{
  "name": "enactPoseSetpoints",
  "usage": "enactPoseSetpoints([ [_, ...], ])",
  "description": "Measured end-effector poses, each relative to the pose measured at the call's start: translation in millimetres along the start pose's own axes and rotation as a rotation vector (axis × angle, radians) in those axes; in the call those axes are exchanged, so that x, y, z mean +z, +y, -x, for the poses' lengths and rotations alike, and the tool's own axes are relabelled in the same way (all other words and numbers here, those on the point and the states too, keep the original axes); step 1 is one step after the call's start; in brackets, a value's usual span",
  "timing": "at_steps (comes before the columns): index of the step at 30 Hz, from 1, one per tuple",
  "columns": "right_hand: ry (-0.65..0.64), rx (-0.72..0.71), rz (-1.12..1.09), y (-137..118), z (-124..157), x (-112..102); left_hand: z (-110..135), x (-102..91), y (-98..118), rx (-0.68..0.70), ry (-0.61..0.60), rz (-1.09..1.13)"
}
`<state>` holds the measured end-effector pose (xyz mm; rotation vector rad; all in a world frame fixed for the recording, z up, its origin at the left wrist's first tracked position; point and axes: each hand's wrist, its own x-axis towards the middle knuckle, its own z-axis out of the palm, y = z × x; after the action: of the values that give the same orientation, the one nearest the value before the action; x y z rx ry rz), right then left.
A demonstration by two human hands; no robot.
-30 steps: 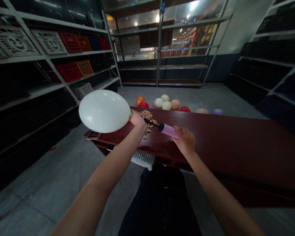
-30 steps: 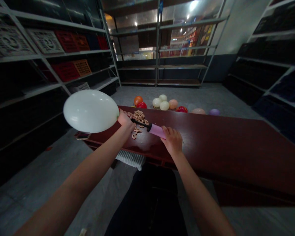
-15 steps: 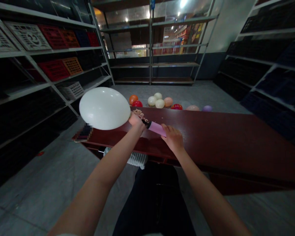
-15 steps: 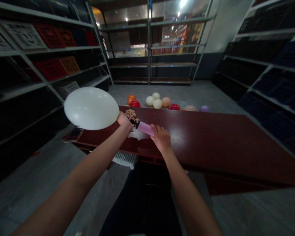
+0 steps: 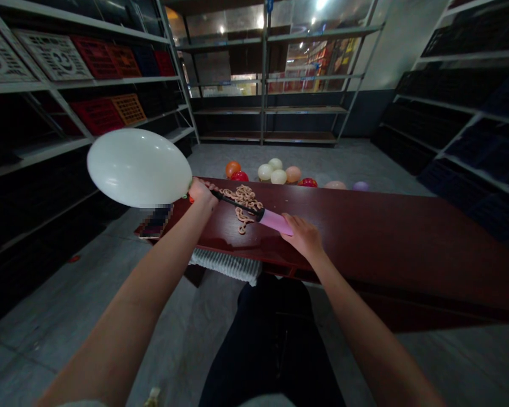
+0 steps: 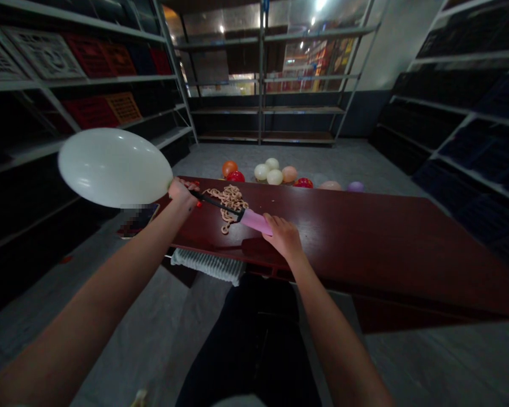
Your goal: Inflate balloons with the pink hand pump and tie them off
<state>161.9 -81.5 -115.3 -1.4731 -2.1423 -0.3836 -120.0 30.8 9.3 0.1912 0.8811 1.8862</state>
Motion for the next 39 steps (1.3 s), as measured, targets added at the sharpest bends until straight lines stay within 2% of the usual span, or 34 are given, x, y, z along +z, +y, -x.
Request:
enactPoseSetpoints([
  [2,0.016,-0.012,-0.033,2,1,2,6,3.0,7,0.013,0.037,0.000],
  [4,0.032,-0.006,-0.052,4,2,2,12,6.7,7,0.020,-0.003,0.001],
  [8,0.038,0.041,-0.071,8,3,1,22,14.6,-7,0.030,-0.070,0.026],
  [13,0.043,0.068,-0.072,9,3,1,36,24.1,-39,0.023,-0.125,0.008],
  [21,0.025,0.116,0.003,10,4,3,68,24.5,-109,-0.011,-0.226,0.033],
  [24,0.030,0.139,0.050,9,4,0,73,24.3,-120,-0.026,-0.237,0.044],
  [28,-0.001,0.118,0.067,4,3,-4,72,23.4,-111,-0.035,-0.159,0.038],
  [32,-0.054,-0.005,0.086,3,3,-16,63,14.0,-93,-0.073,-0.008,0.015],
  [39,-0.116,-0.146,0.277,36,24,-60,54,-3.8,-56,-0.140,0.018,0.119],
])
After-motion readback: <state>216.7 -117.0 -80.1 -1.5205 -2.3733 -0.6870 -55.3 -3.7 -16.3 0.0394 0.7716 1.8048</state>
